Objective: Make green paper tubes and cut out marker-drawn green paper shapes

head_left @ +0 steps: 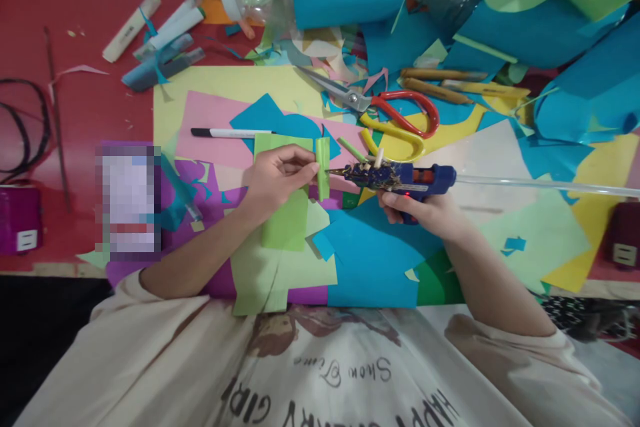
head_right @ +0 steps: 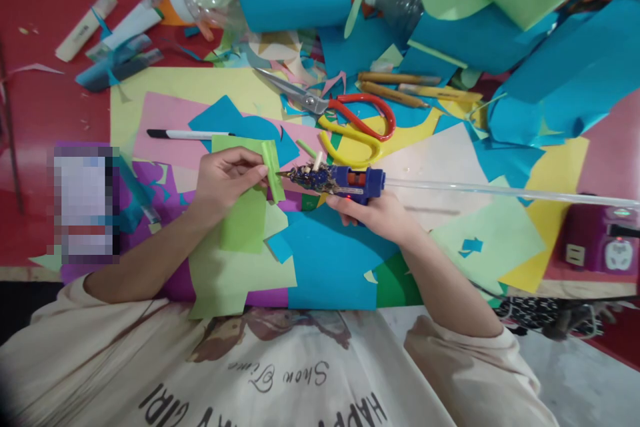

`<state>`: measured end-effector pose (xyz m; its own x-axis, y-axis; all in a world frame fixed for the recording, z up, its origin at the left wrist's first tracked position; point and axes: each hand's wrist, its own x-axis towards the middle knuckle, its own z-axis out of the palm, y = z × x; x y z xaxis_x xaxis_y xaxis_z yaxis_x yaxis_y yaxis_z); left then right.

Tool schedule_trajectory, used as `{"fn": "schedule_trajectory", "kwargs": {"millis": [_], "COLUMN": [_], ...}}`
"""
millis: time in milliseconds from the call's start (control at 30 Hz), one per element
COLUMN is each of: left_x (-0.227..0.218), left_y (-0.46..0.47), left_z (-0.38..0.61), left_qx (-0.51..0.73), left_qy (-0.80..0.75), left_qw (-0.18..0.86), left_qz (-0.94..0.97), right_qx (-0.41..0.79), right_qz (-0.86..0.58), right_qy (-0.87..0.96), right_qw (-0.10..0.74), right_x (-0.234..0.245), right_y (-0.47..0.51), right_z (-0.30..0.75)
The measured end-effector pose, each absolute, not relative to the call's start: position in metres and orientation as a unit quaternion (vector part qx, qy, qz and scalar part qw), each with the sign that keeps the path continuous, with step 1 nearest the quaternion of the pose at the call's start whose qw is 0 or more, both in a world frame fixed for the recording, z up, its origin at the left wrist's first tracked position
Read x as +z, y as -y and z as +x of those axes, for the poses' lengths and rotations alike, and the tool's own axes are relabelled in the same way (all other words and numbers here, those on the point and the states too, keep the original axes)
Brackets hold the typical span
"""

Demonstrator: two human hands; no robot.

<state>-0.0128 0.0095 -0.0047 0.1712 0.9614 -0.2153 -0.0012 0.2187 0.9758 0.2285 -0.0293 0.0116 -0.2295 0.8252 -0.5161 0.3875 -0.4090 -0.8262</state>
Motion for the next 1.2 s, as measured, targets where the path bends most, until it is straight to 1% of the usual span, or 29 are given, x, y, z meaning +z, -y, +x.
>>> {"fn": "schedule_trajectory", "kwargs": {"millis": [233, 500, 900, 1200], "left_x": [-0.006, -0.0028, -0.0072, -0.0083], "left_y": [-0.0129, -0.0145, -0.0175, -0.0173], "left_z": [-0.0141, -0.0154, -0.0188, -0.0188], "left_qx": [0.424, 0.432, 0.445, 0.449], "left_qy": [-0.504, -0.515, -0.522, -0.532], "left_qw": [0.581, 0.558, 0.54, 0.536], "left_qz": [0.479, 0.487, 0.489, 0.477], "right_qx": [0.592, 0.586, 0.593, 0.59], "right_qz": [-0.587, -0.581, -0.602, -0.604], "right_qy": [0.53, 0.546, 0.524, 0.523], "right_qw": [0.157, 0.145, 0.107, 0.11], "right_x": [0.0113, 0.0125, 0.016, 0.0151], "right_y": [0.0288, 0.0292, 0.028, 0.0284], "right_z": [0.2296, 0.2281, 0.2258, 0.2249]}}
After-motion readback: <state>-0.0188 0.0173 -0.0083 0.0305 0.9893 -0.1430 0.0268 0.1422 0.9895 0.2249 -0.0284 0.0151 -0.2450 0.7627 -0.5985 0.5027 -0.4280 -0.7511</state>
